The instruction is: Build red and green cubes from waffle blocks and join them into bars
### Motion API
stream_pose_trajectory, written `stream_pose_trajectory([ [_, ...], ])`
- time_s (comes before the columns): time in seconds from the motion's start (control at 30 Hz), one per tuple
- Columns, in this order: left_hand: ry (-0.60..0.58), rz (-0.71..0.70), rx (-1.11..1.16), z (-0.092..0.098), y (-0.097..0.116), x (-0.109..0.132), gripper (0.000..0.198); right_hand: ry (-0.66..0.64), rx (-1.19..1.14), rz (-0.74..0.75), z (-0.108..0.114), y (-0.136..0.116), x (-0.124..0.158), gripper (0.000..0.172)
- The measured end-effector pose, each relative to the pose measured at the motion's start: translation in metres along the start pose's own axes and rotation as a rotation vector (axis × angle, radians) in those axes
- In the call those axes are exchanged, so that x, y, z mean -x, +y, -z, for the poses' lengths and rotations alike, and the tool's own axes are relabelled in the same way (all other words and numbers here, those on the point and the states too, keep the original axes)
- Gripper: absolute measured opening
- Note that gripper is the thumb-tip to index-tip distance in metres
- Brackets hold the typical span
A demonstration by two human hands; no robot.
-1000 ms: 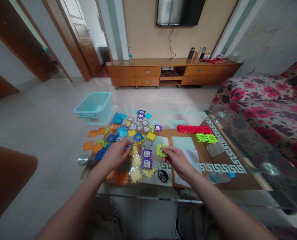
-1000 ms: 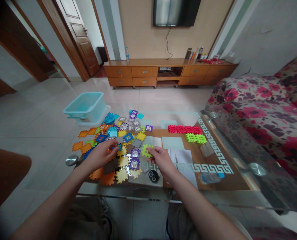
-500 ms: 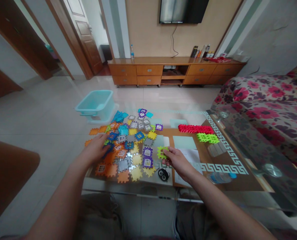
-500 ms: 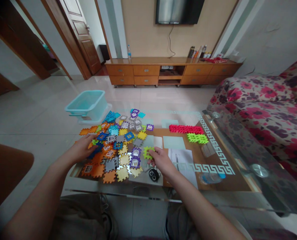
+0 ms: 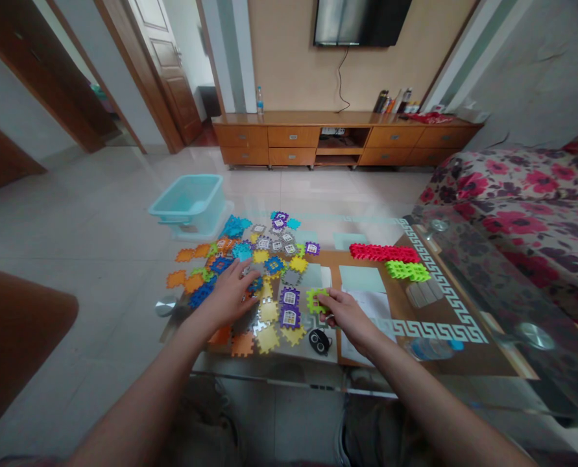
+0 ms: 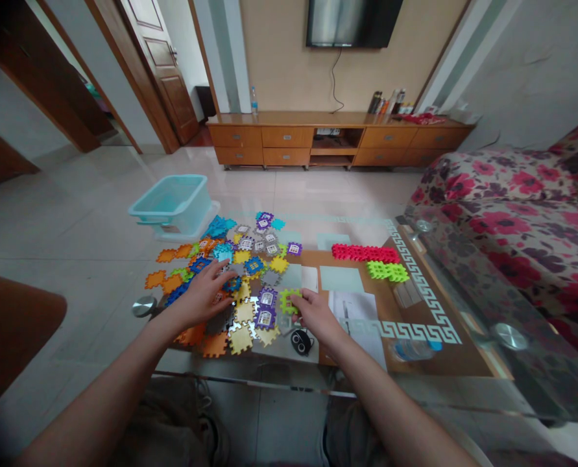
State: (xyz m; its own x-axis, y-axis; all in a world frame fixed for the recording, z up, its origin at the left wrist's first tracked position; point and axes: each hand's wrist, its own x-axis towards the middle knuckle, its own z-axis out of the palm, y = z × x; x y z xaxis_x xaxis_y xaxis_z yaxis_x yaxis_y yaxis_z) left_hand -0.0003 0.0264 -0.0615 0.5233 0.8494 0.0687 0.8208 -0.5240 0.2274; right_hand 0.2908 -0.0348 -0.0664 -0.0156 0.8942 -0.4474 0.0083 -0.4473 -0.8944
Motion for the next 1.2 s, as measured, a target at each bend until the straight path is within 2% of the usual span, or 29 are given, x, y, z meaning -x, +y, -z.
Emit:
stream_pose_trajectory([
  [0.07, -0.01, 0.118, -0.033, -0.009, 0.002, -0.003, 0.064, 0.0, 0.004, -0.002, 0.0, 0.0, 0.0, 0.023],
  [0.13, -0.049, 0.152, -0.041, -0.017, 0.001, -0.006, 0.07, 0.001, 0.009, -0.003, 0.0, 0.0, 0.0, 0.024],
  [0.23, -0.06, 0.058, -0.042, -0.024, -0.007, -0.012, 0.061, 0.004, 0.015, -0.001, 0.0, 0.0, 0.001, 0.026],
  [0.33, -0.009, -0.058, -0.019, -0.025, -0.016, -0.018, 0.048, 0.004, 0.019, 0.001, 0.0, -0.001, 0.001, 0.027],
  [0.43, 0.056, -0.07, 0.046, -0.021, -0.022, -0.025, 0.039, 0.002, 0.018, 0.001, 0.0, -0.002, 0.001, 0.026],
  [0.53, 0.164, 0.053, 0.156, -0.014, -0.026, -0.031, 0.035, 0.003, 0.016, -0.003, -0.001, -0.002, 0.0, 0.025],
  [0.73, 0.475, 0.435, 0.329, 0.002, -0.038, -0.032, 0.032, 0.013, 0.006, -0.006, -0.001, -0.002, 0.001, 0.02],
  [0.8, 0.524, 0.45, 0.339, 0.003, -0.04, -0.03, 0.032, 0.012, 0.006, -0.012, -0.001, -0.002, 0.001, 0.018],
  [0.83, 0.525, 0.405, 0.323, 0.002, -0.039, -0.03, 0.031, 0.012, 0.007, -0.015, -0.001, -0.002, 0.001, 0.018],
  [0.9, 0.463, 0.229, 0.264, -0.002, -0.032, -0.028, 0.028, 0.013, 0.014, -0.019, -0.001, -0.001, 0.0, 0.018],
  [1.0, 0.238, -0.042, 0.162, -0.01, -0.012, -0.027, 0.032, 0.011, 0.022, -0.021, 0.0, -0.001, -0.001, 0.019],
  [1.1, 0.045, -0.082, 0.072, -0.012, 0.011, -0.023, 0.041, 0.012, 0.018, -0.025, 0.001, -0.001, 0.001, 0.02],
  [1.2, -0.05, -0.094, 0.032, -0.009, 0.025, -0.017, 0.046, 0.011, 0.02, -0.026, 0.001, -0.002, 0.002, 0.02],
])
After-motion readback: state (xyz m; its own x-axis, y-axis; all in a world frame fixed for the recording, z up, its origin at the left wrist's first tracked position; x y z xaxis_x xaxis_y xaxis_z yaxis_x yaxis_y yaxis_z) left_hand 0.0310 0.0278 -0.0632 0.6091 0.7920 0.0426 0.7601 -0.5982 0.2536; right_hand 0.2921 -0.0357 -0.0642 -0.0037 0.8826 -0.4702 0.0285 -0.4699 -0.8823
